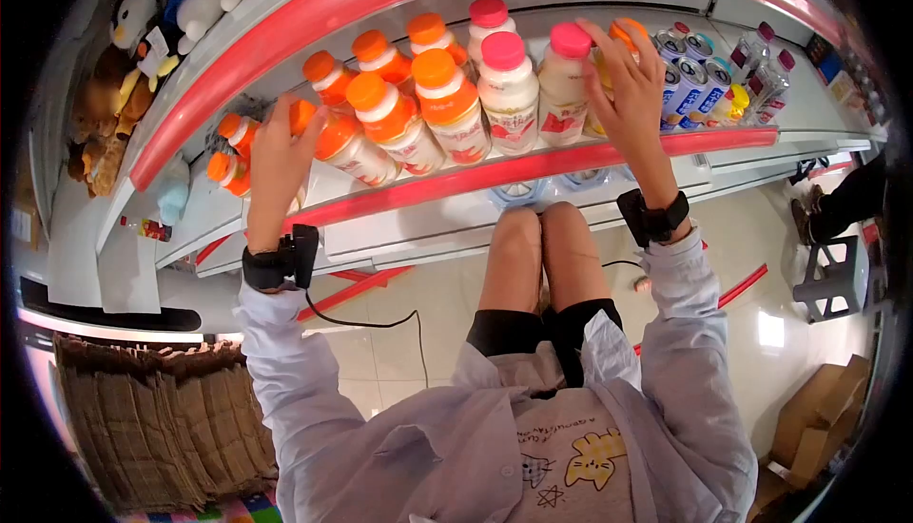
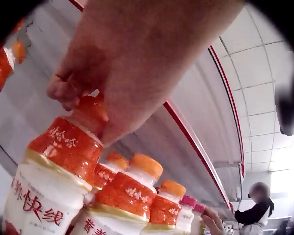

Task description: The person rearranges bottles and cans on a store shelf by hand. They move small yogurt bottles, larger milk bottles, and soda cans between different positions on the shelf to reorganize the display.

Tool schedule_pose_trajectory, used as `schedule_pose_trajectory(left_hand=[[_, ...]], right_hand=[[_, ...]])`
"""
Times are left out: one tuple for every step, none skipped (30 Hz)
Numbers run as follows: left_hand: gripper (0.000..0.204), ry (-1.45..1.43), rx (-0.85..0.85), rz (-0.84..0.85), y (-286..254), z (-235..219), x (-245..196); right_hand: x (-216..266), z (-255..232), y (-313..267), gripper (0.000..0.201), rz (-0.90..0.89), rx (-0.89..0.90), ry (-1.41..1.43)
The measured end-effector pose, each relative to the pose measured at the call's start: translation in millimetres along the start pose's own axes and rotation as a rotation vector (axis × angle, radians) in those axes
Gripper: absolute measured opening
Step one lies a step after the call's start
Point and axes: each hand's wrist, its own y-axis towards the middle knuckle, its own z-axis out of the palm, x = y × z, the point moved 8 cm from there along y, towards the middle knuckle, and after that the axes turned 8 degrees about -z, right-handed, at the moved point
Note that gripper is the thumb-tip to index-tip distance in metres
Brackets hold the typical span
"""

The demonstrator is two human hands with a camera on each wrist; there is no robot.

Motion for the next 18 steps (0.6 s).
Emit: schedule_pose_trajectory(left_hand=[[0.035, 0.016, 0.009, -0.051, -2, -4, 11], [0.035, 0.032, 0.018, -0.099, -4, -8, 23], [0.035, 0.048, 0.028, -0.148, -7, -12, 34], [0.035, 0.060, 0.041, -0.176, -9, -16, 41], [0.035, 0.077, 0.007, -0.122, -9, -20, 47], [0.036, 0.094, -0.027, -0.068, -9, -22, 56], [0.037, 0.111, -0.061, -0.015, -11, -24, 63], [0.038, 0.163, -0.099, -0.010, -13, -27, 70], [0.038, 0.215, -0.138, -0.004, -16, -29, 74], [0.039, 0.267, -0.177, 0.003, -17, -33, 77], [0.040, 0.292, -0.133, -0.032, -17, -35, 83], [0.040, 0.317, -0.089, -0.066, -16, -37, 88], [0.041, 0.341, -0.045, -0.101, -14, -38, 93], [0.041, 0.339, -0.064, -0.087, -14, -39, 96], [0.040, 0.339, -0.084, -0.074, -14, -40, 97], [0.040, 0.339, -0.103, -0.061, -14, -40, 97], [0.040, 0.340, -0.076, -0.081, -13, -39, 99], [0.039, 0.340, -0.049, -0.102, -11, -40, 94]], right_hand=[[1, 0, 1, 0.047, -0.002, -0.004, 0.003], [1, -1, 1, 0.047, -0.002, -0.008, 0.004], [1, -1, 0, 0.047, -0.002, -0.011, 0.005], [1, -1, 0, 0.047, -0.002, -0.009, 0.001], [0, 0, 0, 0.047, -0.002, -0.006, -0.005], [0, 0, 0, 0.047, -0.001, -0.003, -0.011], [0, 0, -1, 0.047, -0.002, -0.003, -0.014], [0, 1, -1, 0.047, -0.004, -0.004, -0.017], [0, 1, -1, 0.047, -0.006, -0.005, -0.021], [0, 1, -1, 0.047, -0.003, -0.008, -0.016], [0, 1, -1, 0.046, 0.000, -0.011, -0.012], [-1, 1, -1, 0.046, 0.003, -0.015, -0.010], [-1, 1, -1, 0.046, 0.006, -0.015, -0.011], [-1, 1, -1, 0.046, 0.009, -0.014, -0.012], [-1, 1, -1, 0.046, 0.011, -0.013, -0.011], [-1, 2, -1, 0.046, 0.011, -0.013, -0.015], [0, 2, -1, 0.046, 0.010, -0.013, -0.020], [0, 1, -1, 0.046, 0.008, -0.013, -0.025]])
